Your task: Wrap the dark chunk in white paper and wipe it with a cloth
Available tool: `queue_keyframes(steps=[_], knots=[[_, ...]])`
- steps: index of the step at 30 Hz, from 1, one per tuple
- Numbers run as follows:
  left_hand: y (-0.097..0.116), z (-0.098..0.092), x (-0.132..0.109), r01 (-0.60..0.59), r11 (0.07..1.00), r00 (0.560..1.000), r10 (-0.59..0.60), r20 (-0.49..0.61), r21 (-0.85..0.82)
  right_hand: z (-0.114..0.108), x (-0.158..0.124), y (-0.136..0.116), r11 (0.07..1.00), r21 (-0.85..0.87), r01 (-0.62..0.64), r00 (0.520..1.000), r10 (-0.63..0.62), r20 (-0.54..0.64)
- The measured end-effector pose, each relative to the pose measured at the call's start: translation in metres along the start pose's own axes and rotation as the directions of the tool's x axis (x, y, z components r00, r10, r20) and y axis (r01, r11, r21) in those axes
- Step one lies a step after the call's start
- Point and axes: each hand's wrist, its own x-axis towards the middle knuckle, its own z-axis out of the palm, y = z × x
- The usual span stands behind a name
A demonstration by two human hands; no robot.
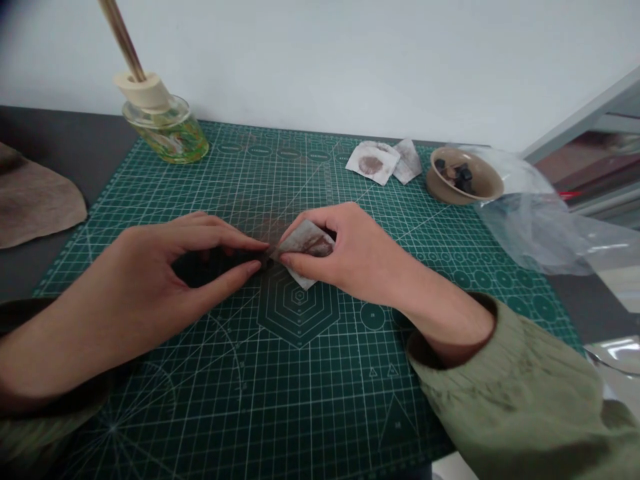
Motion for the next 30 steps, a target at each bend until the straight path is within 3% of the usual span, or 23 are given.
queue_keyframes(steps=[6, 12, 16, 20, 24, 28, 30], knots=[[-0.002, -0.001, 0.001, -0.026, 1.0, 1.0, 0.026, -0.006, 0.018, -0.003, 0.001, 0.002, 0.998, 0.035, -0.043, 0.999, 0.043, 0.011], [-0.003, 0.0, 0.001, 0.046, 0.999, 0.999, -0.047, -0.016, -0.017, -0.002, 0.002, 0.003, 0.999, 0.015, -0.035, 0.999, 0.036, -0.017], [0.001, -0.002, -0.001, 0.077, 0.993, 0.997, -0.078, -0.002, -0.092, 0.0, 0.002, 0.002, 0.999, -0.045, 0.006, 0.995, -0.011, -0.102], [0.009, -0.004, -0.002, 0.003, 0.99, 0.991, -0.021, -0.129, -0.138, 0.003, 0.004, 0.006, 0.991, -0.09, 0.098, 0.974, -0.115, -0.197], [0.01, -0.005, -0.002, -0.014, 0.99, 0.981, -0.014, -0.192, -0.142, -0.002, 0.006, 0.013, 0.943, -0.3, 0.145, 0.911, -0.246, -0.331], [0.007, -0.004, 0.0, -0.015, 0.982, 0.981, -0.022, -0.192, -0.188, -0.012, 0.004, 0.015, 0.949, -0.311, 0.056, 0.95, -0.146, -0.275], [0.007, -0.004, 0.001, -0.002, 0.967, 0.981, -0.048, -0.19, -0.255, -0.014, 0.003, 0.012, 0.945, -0.317, 0.083, 0.939, -0.181, -0.292]])
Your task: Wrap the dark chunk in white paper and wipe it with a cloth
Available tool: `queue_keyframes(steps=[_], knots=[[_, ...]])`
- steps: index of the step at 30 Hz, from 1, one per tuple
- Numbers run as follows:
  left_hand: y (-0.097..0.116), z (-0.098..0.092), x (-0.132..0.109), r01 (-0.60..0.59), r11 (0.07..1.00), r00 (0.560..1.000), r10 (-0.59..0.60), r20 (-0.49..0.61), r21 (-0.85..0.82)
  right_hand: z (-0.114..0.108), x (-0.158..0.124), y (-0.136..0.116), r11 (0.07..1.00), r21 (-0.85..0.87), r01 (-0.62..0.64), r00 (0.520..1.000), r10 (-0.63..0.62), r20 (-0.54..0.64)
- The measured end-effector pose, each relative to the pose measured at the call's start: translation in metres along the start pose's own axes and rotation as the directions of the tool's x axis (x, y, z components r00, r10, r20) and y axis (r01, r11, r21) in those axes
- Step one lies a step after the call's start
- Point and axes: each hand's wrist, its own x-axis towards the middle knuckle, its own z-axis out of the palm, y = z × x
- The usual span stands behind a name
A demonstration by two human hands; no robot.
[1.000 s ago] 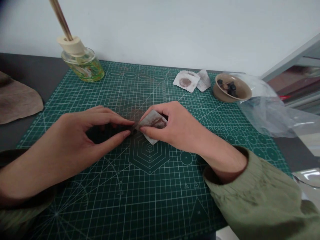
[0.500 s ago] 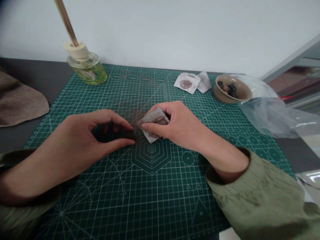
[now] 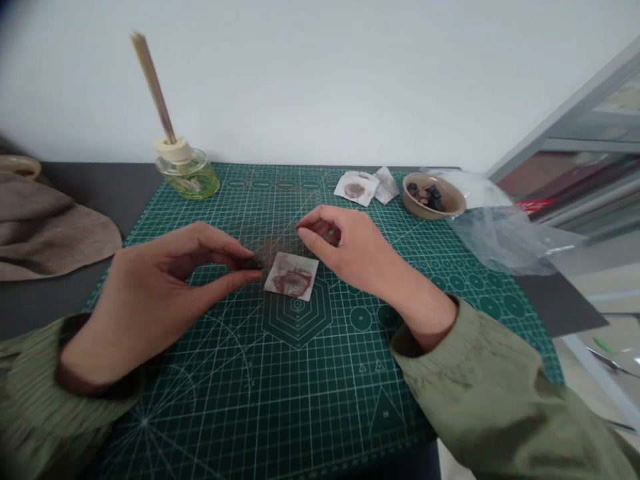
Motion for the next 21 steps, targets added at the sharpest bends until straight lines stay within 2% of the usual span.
queue_keyframes(steps=[3, 6, 8, 12, 15, 18, 21], knots=[[0.001, 0.002, 0.001, 0.074, 0.988, 0.997, -0.072, 0.017, -0.139, 0.001, -0.002, -0.006, 0.988, 0.102, 0.116, 0.991, -0.109, -0.078], [-0.001, 0.003, 0.004, 0.12, 0.969, 0.992, -0.109, 0.064, -0.216, 0.005, -0.005, -0.013, 0.924, 0.325, 0.2, 0.976, -0.217, 0.016], [-0.002, 0.002, 0.005, 0.15, 0.958, 0.986, -0.128, 0.105, -0.243, 0.007, -0.006, -0.015, 0.891, 0.383, 0.243, 0.959, -0.28, 0.044], [-0.005, 0.0, 0.007, 0.173, 0.957, 0.975, -0.132, 0.18, -0.233, 0.013, -0.007, -0.016, 0.864, 0.445, 0.237, 0.957, -0.286, 0.046], [-0.006, -0.002, 0.006, 0.126, 0.977, 0.974, -0.089, 0.206, -0.173, 0.016, -0.006, -0.016, 0.853, 0.48, 0.203, 0.958, -0.275, 0.083], [-0.008, -0.001, 0.004, 0.008, 0.998, 0.98, 0.005, 0.198, -0.067, 0.009, -0.006, -0.017, 0.887, 0.372, 0.272, 0.949, -0.312, 0.051], [-0.012, 0.001, 0.003, -0.173, 0.982, 0.958, 0.15, 0.245, 0.077, -0.008, -0.009, -0.023, 0.933, 0.028, 0.359, 0.931, -0.36, 0.063]])
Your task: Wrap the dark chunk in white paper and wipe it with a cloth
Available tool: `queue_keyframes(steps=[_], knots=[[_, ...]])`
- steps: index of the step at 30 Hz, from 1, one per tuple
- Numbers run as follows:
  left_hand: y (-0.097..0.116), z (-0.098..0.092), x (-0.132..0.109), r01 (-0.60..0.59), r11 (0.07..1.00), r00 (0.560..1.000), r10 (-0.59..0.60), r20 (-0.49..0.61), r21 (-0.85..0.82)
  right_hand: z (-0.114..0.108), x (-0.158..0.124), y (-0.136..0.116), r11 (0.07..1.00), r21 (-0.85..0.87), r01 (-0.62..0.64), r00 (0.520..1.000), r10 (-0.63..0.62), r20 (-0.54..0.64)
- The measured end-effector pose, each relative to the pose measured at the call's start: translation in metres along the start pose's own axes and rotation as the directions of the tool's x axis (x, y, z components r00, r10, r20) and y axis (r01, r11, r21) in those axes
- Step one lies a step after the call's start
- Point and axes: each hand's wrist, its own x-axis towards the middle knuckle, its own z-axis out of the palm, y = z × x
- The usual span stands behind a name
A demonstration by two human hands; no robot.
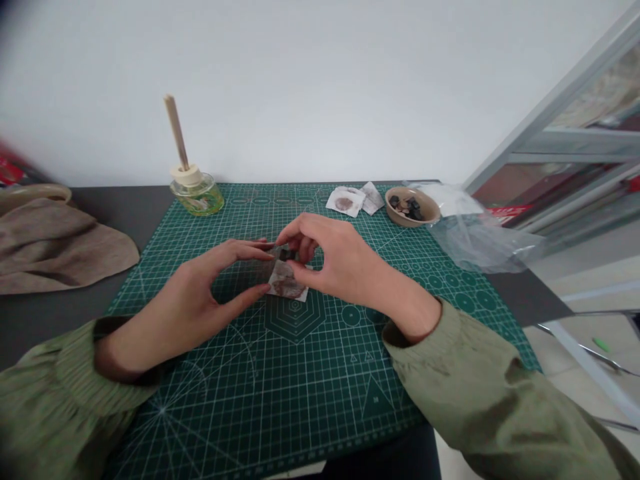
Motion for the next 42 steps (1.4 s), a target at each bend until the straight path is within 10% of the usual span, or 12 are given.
queue_keyframes(steps=[5, 42], knots=[[-0.008, 0.001, -0.002, -0.21, 0.956, 0.97, 0.178, 0.167, 0.204, -0.013, -0.003, -0.016, 0.935, -0.354, 0.009, 0.975, 0.071, 0.212], [-0.003, 0.0, -0.008, -0.279, 0.859, 0.959, 0.226, 0.169, 0.43, 0.01, -0.008, 0.012, 0.99, -0.136, 0.028, 0.985, -0.004, 0.175]])
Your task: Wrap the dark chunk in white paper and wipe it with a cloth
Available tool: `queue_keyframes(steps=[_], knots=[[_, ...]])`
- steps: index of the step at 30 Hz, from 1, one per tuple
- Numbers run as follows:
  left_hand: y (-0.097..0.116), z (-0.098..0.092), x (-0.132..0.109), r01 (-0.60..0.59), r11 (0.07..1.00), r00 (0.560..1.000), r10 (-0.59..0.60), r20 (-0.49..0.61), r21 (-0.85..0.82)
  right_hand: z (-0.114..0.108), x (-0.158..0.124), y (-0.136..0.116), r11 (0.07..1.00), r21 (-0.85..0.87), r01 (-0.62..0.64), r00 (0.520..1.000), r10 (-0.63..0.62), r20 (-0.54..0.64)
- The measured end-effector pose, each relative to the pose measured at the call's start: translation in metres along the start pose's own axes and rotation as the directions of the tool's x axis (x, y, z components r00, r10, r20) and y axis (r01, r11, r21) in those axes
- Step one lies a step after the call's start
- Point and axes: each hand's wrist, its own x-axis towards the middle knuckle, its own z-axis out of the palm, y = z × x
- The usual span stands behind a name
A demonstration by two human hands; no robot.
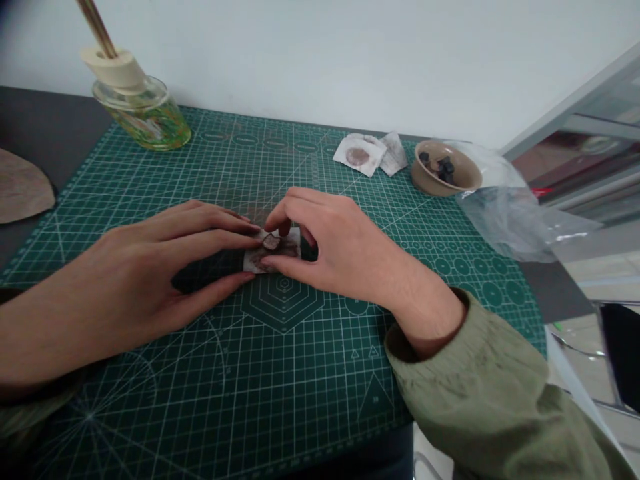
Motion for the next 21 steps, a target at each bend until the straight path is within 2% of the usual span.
queue_keyframes(steps=[10, 16, 21], knots=[[-0.0007, 0.0029, 0.0027, 0.067, 0.994, 0.998, -0.069, -0.015, -0.082, 0.0, 0.0014, -0.0026, 0.998, 0.019, -0.065, 0.998, 0.064, 0.026], [-0.0015, 0.0029, 0.0022, 0.072, 0.996, 0.997, -0.073, -0.023, -0.061, -0.001, -0.001, -0.0006, 0.996, 0.082, -0.037, 0.999, 0.035, 0.025], [-0.0039, 0.0048, -0.0001, 0.064, 0.997, 0.997, -0.065, -0.03, -0.041, 0.0012, -0.0004, 0.0026, 1.0, 0.025, -0.008, 1.0, 0.008, 0.016]])
